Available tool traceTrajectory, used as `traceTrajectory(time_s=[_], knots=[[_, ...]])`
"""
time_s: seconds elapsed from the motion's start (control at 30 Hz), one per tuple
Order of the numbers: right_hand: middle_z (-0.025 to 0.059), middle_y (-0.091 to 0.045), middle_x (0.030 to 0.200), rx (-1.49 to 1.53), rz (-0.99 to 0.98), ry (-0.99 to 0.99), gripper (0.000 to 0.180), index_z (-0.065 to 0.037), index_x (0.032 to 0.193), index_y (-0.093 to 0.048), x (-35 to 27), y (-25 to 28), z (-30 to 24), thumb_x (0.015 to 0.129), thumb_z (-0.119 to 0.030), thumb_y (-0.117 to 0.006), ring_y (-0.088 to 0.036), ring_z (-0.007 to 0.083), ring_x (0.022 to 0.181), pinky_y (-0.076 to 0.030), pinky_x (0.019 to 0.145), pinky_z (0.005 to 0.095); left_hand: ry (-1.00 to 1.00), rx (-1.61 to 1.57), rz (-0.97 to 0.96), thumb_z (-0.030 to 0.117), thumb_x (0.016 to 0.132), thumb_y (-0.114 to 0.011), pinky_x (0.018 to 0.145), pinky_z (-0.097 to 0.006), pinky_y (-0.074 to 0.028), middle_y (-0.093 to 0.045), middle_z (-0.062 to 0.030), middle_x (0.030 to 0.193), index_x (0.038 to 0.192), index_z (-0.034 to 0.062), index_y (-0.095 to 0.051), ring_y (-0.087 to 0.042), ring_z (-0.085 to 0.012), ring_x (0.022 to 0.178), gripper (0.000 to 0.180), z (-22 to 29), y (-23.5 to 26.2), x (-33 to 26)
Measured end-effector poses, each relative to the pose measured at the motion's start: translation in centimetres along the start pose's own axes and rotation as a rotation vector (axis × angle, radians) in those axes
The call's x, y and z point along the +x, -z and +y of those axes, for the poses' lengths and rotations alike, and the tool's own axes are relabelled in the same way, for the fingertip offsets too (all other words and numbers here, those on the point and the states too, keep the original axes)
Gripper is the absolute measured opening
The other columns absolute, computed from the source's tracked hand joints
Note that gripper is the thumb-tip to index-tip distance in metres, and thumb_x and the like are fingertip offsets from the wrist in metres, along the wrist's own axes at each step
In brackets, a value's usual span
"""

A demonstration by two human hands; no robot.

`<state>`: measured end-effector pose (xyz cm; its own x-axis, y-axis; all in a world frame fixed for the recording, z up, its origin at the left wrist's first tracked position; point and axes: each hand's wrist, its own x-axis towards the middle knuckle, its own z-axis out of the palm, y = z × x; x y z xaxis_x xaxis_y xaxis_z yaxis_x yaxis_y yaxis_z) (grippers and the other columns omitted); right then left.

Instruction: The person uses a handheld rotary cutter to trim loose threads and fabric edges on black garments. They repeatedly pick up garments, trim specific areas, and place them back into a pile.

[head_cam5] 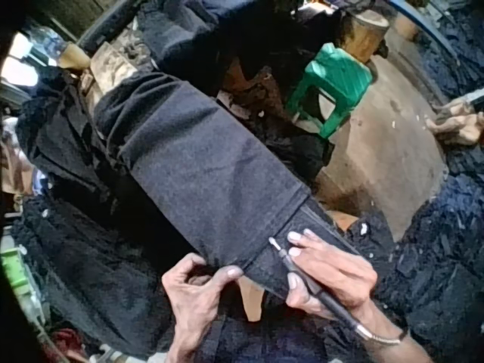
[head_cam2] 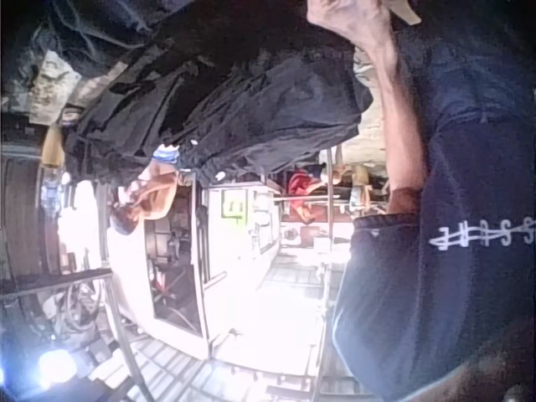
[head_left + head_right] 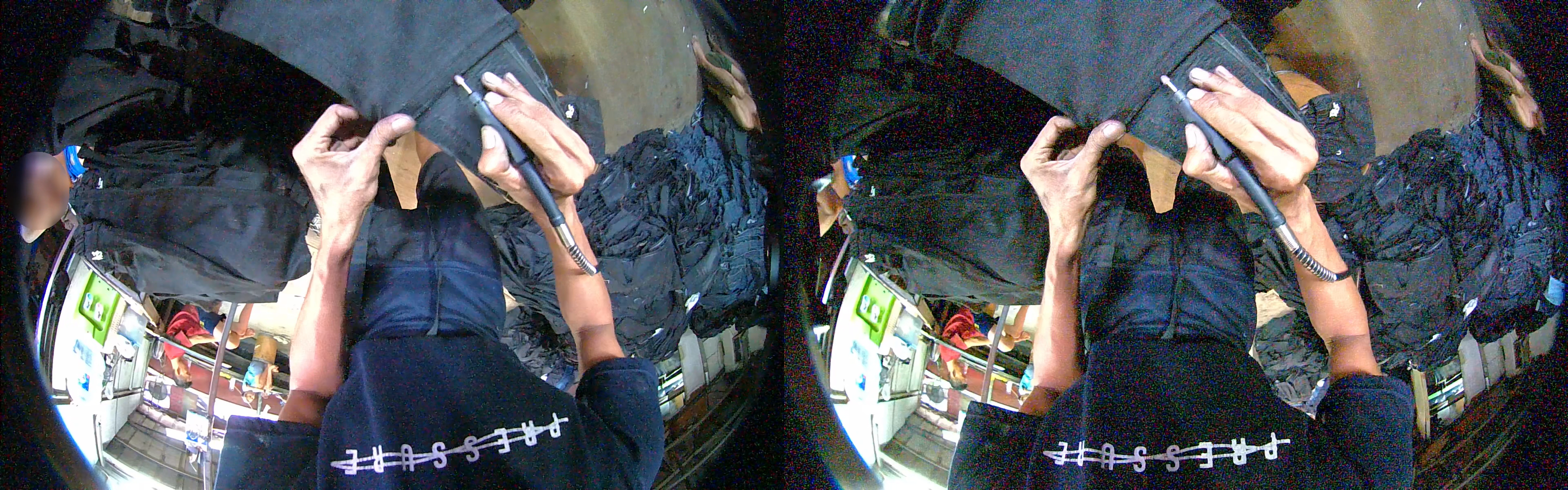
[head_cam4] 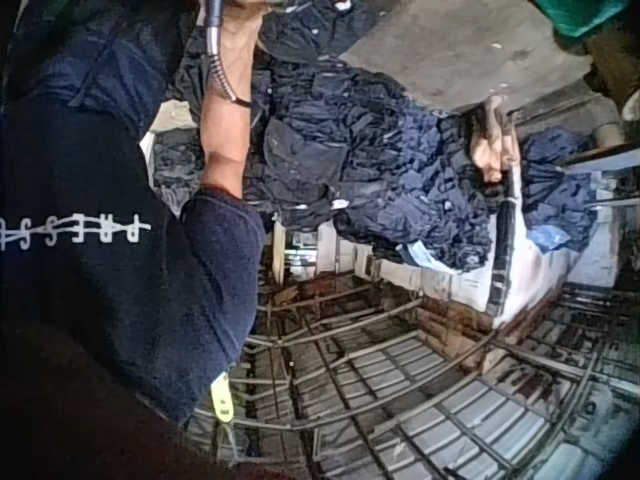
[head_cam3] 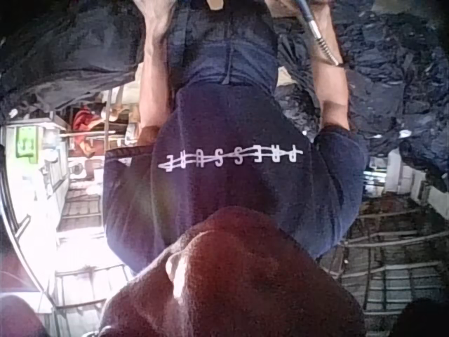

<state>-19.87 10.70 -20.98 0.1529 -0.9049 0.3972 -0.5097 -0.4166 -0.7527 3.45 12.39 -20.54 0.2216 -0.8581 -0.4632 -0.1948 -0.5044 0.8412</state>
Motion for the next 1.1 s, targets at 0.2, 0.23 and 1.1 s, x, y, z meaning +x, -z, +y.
traceTrajectory(time_s=[0.2, 0.23, 1.1], knots=[[0.0245, -0.079, 0.111, 0.021, 0.027, -0.13, 0.029, 0.009, 0.11, -0.077, 1.0, 1.3, 0.2, 0.088, -0.011, -0.081, -0.077, 0.0377, 0.112, -0.059, 0.104, 0.0484, -0.157, -0.205, -0.081, 0.002, 0.082, -0.092, 0.061, -0.021, -0.042, -0.07, 0.0038, 0.077, 0.088, 0.0025, -0.077, -0.055, -0.002, 0.066, 0.016, -4.0, 0.1, 2.3], [0.0225, -0.079, 0.104, 0.036, 0.024, -0.083, 0.026, 0.009, 0.106, -0.077, 1.1, 1.2, 0.4, 0.084, -0.004, -0.078, -0.079, 0.0369, 0.107, -0.062, 0.1, 0.0486, -0.167, -0.238, -0.079, -0.001, 0.082, -0.089, 0.068, -0.025, -0.049, -0.075, -0.0009, 0.083, 0.088, 0.0003, -0.078, -0.063, -0.0063, 0.072, 0.012, -4.7, 0.0, 2.6], [0.0197, -0.079, 0.096, 0.051, -0.009, 0.063, 0.025, 0.008, 0.102, -0.078, 0.8, -0.2, 1.1, 0.078, 0.002, -0.076, -0.081, 0.0366, 0.099, -0.066, 0.095, 0.0499, -0.162, -0.036, -0.06, -0.003, 0.081, -0.084, 0.078, -0.03, -0.055, -0.08, -0.0043, 0.089, 0.092, -0.0013, -0.077, -0.069, -0.0117, 0.082, 0.012, -5.8, -0.1, 3.2]])
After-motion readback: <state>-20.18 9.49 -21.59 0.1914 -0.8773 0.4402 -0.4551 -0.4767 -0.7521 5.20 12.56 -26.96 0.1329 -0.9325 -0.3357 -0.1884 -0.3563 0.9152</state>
